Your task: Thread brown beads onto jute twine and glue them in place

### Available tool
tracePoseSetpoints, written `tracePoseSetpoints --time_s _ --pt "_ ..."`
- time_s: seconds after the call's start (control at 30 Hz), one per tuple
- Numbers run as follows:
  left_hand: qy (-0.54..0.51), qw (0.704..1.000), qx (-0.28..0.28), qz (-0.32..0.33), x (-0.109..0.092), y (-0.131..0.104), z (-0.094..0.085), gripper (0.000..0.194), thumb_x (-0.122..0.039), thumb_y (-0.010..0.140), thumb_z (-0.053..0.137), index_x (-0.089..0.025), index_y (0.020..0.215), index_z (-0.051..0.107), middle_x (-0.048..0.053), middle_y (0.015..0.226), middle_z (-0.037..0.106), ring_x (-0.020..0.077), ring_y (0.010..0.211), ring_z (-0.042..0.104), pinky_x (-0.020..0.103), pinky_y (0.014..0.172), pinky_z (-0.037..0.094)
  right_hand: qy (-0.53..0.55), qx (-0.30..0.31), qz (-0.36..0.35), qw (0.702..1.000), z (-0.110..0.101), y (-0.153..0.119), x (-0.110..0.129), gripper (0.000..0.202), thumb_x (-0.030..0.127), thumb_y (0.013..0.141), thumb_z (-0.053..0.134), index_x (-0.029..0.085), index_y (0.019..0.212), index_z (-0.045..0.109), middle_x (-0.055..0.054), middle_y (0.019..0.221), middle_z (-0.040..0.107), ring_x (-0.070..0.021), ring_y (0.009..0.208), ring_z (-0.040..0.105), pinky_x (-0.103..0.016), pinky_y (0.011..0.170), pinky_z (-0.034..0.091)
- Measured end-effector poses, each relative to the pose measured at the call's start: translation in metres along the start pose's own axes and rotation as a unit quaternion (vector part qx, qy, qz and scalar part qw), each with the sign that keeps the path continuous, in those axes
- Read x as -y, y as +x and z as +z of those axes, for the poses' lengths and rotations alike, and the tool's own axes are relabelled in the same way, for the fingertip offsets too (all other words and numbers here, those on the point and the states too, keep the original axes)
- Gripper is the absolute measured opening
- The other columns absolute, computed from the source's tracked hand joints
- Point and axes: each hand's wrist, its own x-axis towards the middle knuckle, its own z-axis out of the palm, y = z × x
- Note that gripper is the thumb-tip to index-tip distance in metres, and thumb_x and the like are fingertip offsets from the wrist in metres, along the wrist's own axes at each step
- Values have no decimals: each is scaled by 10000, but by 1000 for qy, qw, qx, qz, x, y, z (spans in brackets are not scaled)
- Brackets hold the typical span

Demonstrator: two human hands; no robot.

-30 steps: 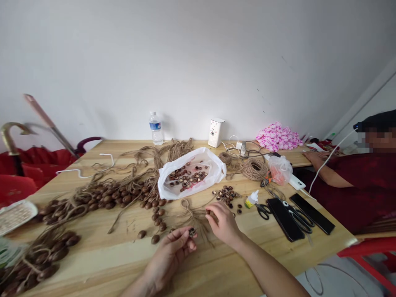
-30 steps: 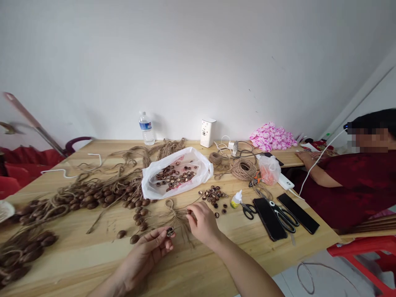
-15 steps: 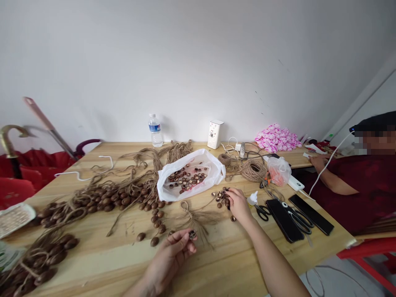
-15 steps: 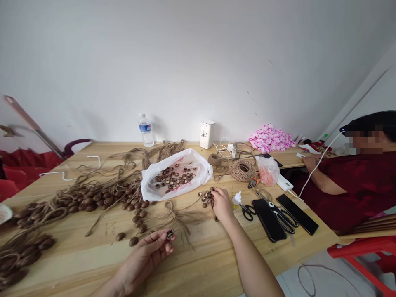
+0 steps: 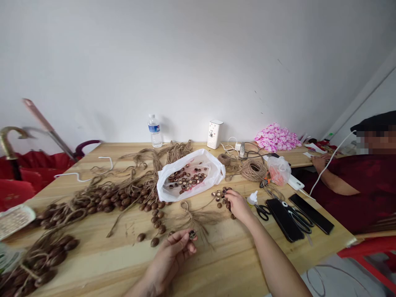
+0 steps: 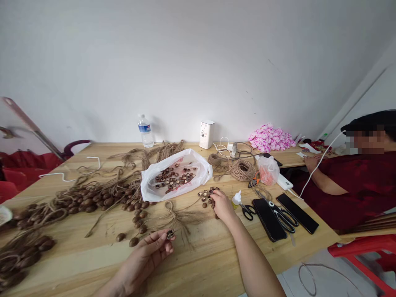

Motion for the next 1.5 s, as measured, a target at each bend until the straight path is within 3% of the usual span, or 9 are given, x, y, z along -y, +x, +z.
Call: tracePoseSetpoints --time_s 0.13,0.3,0.63,0.83,1.07,1.33,1.5 --pt "-1 1000 1 0 0 0 1 201 -186 674 739 -98 848 692 89 768 706 116 574 601 251 632 505 4 -47 5 999 2 4 1 424 -32 761 399 153 1052 645 -106 1155 587 -204 1086 530 -329 964 418" --pt "-2 1000 0 1 0 -1 1 194 -184 680 735 -100 850 693 86 777 705 115 583 603 248 636 504 0 -59 -12 998 10 10 6 300 43 803 460 167 1004 646 -89 1055 617 -205 1019 534 -315 923 431" --pt "2 1000 2 1 1 1 -1 191 -184 685 730 -101 853 694 87 781 709 117 588 606 248 641 500 -22 -68 5 997 23 15 10 172 50 741 558 177 806 654 -90 885 613 -242 915 526 -352 825 439" --pt "-2 1000 0 -1 1 1 -2 190 -184 678 735 -103 845 695 89 777 711 118 582 606 249 633 500 9 -74 -12 997 26 15 5 247 -28 685 523 164 788 640 -84 857 628 -230 862 560 -359 803 465" --pt "-7 1000 6 3 2 1 -1 177 -172 680 732 -104 839 691 81 759 709 117 570 606 241 609 494 80 -117 -63 988 16 10 7 347 -12 722 477 167 986 612 -99 1010 622 -218 977 566 -369 883 467" --pt "-17 1000 3 3 2 4 -2 181 -174 677 734 -108 838 682 91 760 712 124 569 611 257 619 497 180 -134 -162 961 2 -10 39 277 80 772 540 208 1004 619 -102 1082 584 -213 1034 561 -371 899 472" --pt "-19 1000 3 5 0 3 -2 186 -178 680 732 -107 844 682 93 766 714 119 570 612 254 630 496 193 -114 -182 957 3 -17 47 250 101 787 548 208 999 625 -103 1093 588 -206 1003 584 -369 888 482"
